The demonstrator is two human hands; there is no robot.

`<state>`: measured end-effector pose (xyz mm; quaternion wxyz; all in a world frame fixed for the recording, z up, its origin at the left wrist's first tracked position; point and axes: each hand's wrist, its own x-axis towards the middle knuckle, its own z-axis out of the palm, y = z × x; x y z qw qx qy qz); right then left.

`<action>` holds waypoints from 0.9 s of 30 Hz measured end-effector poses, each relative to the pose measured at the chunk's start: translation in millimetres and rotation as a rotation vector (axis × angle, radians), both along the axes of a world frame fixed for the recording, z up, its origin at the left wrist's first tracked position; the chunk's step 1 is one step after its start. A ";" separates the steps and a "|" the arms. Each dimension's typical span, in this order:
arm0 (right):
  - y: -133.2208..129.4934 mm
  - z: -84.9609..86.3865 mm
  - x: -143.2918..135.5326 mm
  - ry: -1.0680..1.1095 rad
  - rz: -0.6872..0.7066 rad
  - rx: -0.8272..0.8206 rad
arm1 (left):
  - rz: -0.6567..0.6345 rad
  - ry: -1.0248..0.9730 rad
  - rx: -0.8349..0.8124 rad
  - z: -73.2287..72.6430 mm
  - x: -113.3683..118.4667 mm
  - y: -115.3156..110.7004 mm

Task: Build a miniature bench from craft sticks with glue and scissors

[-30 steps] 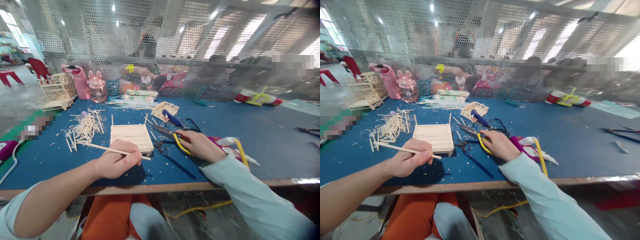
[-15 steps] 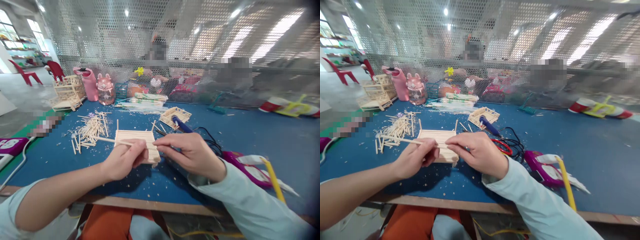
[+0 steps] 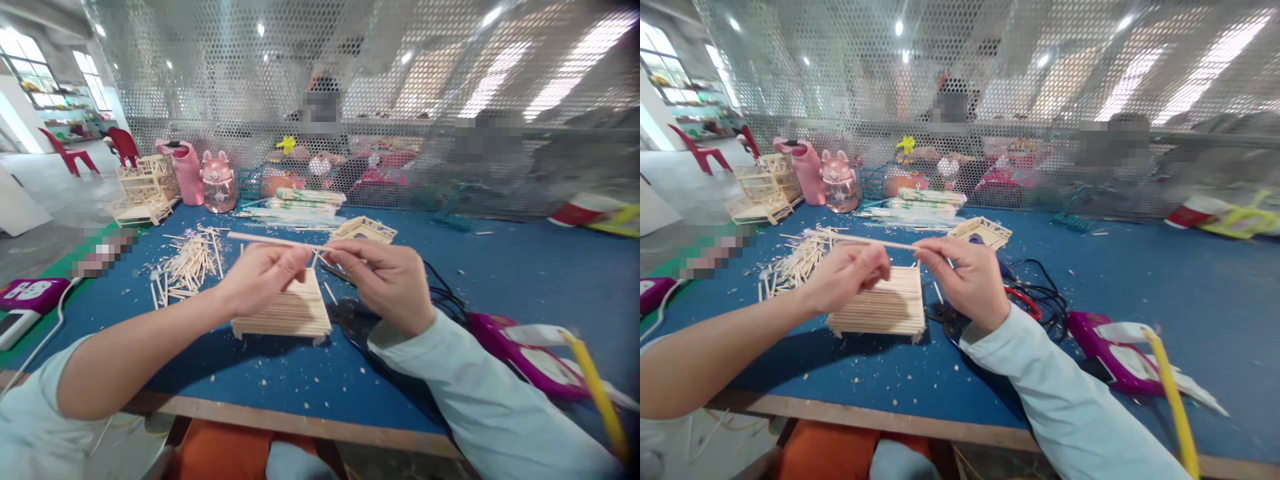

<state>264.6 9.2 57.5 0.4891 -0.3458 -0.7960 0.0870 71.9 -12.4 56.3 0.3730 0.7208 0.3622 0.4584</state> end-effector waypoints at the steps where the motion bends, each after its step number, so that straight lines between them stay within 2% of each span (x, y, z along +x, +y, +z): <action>1: 6.6 -5.2 3.1 0.049 -0.034 0.003 | 0.109 -0.075 0.063 -2.4 -10.0 3.4; 4: 29.3 -19.7 11.2 0.138 -0.087 -0.002 | 0.465 -0.419 0.233 -15.9 -43.0 18.9; 5: 36.3 -23.5 12.9 0.134 -0.099 0.008 | 0.519 -0.481 0.211 -21.9 -52.5 24.7; 7: 47.5 -29.0 14.0 0.098 -0.127 0.044 | 0.561 -0.464 0.104 -34.2 -65.3 34.5; 11: 56.6 -34.1 9.7 0.023 -0.142 0.102 | 0.471 -0.274 0.043 -49.5 -67.4 41.3; 17: 50.3 -36.8 -0.5 -0.064 -0.094 0.157 | 0.364 -0.158 0.102 -53.7 -60.0 37.6; 27: 47.5 -37.3 -3.9 -0.138 -0.105 0.204 | 0.464 -0.066 0.184 -53.6 -62.0 35.4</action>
